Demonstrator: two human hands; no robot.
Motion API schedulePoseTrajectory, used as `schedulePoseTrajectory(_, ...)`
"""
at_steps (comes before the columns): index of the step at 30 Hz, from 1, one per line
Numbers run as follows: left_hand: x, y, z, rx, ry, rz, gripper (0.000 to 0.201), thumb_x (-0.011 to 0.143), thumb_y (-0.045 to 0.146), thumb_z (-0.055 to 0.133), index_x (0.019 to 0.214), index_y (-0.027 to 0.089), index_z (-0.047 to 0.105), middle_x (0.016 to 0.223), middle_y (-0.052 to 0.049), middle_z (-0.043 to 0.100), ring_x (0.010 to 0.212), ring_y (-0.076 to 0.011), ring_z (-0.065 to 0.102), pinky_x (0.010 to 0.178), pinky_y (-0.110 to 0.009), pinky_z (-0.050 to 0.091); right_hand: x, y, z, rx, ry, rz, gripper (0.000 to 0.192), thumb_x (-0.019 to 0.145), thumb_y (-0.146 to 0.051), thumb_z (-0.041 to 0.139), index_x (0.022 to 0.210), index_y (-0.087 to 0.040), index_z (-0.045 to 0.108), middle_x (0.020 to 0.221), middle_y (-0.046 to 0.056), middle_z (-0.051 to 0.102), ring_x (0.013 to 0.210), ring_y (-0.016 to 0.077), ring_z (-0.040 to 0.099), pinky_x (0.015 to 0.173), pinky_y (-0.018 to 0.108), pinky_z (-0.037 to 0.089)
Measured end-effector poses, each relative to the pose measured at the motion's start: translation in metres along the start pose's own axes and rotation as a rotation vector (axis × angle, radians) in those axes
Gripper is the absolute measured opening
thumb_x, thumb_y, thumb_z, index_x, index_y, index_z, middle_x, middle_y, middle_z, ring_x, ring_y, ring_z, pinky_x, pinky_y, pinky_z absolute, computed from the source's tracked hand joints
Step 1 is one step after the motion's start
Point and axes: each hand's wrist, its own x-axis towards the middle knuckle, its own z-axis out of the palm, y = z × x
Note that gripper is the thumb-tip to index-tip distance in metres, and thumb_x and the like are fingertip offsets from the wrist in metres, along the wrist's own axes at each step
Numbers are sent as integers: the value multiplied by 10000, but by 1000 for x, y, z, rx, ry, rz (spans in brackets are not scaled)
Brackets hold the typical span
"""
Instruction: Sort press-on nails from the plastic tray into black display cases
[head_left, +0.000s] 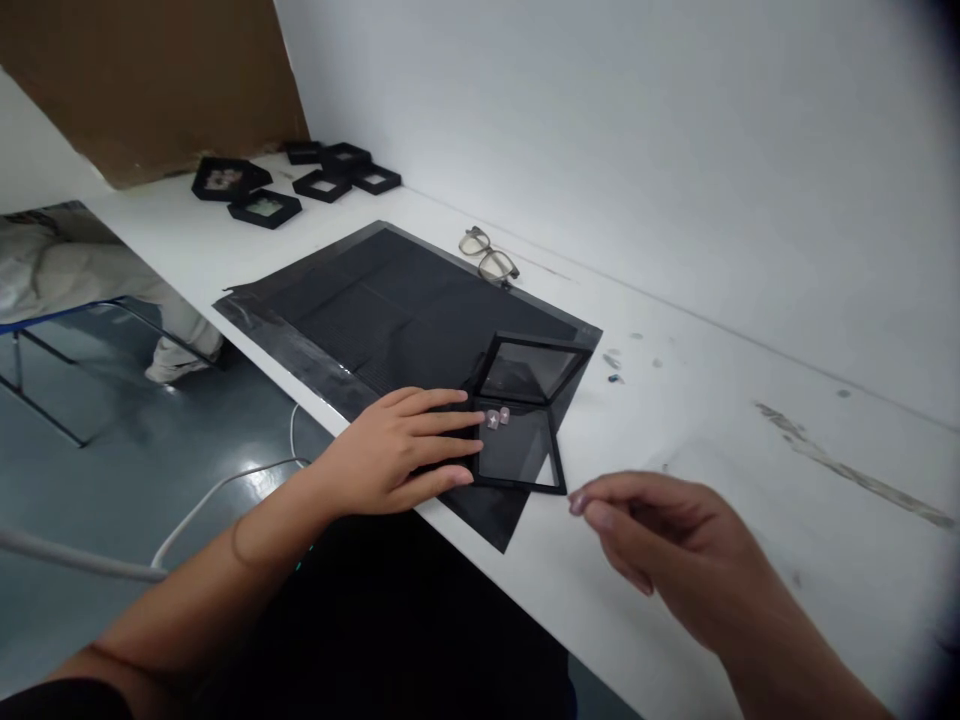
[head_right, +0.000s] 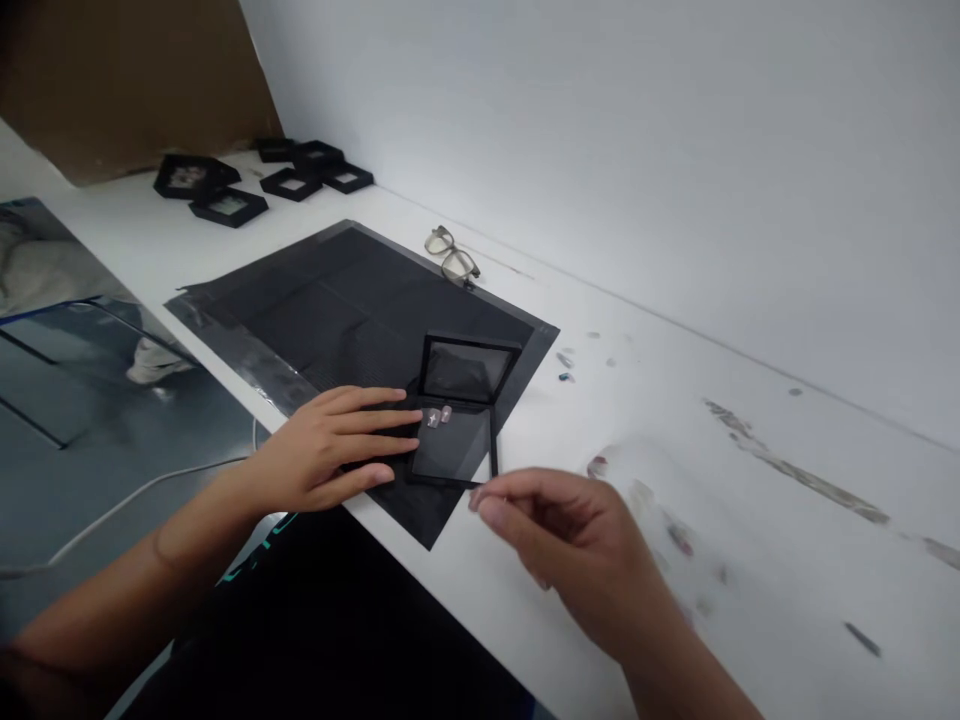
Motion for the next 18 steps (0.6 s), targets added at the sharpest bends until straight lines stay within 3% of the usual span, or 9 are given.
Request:
schedulePoseTrajectory(4, 1, 0, 2, -24, -23, -9, 317, 1015, 383, 516, 1215, 212, 694, 1321, -24, 690, 1369, -253, 542, 1063, -403, 477, 36, -11, 3, -242, -18, -92, 390, 797, -571, 729, 895, -194, 739, 535, -20, 519, 451, 91, 413, 414, 223, 340)
schedulePoseTrajectory(8, 0, 0, 4, -37, -35, -28, 333, 1014, 409, 511, 1213, 208, 687, 1304, -38, 700, 1363, -254, 547, 1058, -402, 470, 63, 1, 9, -402, -44, -85, 388, 849, -551, 668, 929, -178, 739, 633, 13, 587, 499, 102, 451, 438, 229, 351)
schedulePoseTrajectory(18, 0, 1, 7, -16, 10, 3, 331, 995, 426, 559, 1204, 205, 691, 1257, -30, 724, 1264, -233, 617, 1008, -366, 477, 60, 5, 20, -445, 70, -119, 299, 883, -470, 651, 970, -185, 670, 534, -69, 393, 459, 86, 333, 446, 243, 280)
